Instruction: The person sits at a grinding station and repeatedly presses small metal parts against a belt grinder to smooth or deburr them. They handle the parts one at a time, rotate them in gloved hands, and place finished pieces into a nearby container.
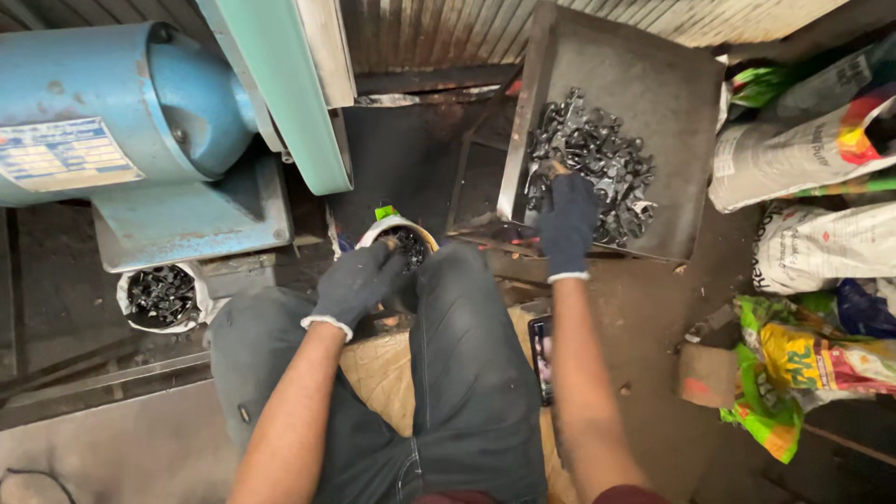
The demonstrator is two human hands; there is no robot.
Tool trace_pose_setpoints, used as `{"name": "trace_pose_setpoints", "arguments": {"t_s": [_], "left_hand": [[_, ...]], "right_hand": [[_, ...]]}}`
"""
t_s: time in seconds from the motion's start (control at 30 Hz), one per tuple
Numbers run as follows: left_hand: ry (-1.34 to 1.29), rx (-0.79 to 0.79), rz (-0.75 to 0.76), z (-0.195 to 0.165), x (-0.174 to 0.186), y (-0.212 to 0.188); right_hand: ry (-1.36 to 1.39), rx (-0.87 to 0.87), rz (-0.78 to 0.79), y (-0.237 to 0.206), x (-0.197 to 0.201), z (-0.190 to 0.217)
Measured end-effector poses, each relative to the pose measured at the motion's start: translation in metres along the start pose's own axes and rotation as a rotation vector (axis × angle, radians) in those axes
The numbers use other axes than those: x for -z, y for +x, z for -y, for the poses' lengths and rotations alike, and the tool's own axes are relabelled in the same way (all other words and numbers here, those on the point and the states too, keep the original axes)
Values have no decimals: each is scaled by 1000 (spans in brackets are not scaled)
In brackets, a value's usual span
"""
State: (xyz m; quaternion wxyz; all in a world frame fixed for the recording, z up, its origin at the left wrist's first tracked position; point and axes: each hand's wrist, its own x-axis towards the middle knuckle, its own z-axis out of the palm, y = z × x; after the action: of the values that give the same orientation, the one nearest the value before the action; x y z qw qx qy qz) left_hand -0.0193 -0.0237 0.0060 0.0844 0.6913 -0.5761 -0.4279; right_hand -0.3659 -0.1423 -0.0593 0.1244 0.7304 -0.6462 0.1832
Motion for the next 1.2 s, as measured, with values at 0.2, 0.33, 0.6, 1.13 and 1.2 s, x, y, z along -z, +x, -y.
{"name": "trace_pose_setpoints", "arguments": {"t_s": [0.2,0.33,0.6,1.13,1.2], "left_hand": [[59,-372,-163,6,-6,13],[-66,-334,-190,8,-5,-1],[-519,-289,-282,6,-4,-57],[-127,30,-610,43,21,-4],[-244,112,-646,54,19,7]], "right_hand": [[175,92,-65,20,11,-11],[1104,-316,-97,-5,42,57],[1458,-386,396,-89,92,199],[1441,-136,467,-45,12,265],[1420,-246,616,-36,-1,277]]}}
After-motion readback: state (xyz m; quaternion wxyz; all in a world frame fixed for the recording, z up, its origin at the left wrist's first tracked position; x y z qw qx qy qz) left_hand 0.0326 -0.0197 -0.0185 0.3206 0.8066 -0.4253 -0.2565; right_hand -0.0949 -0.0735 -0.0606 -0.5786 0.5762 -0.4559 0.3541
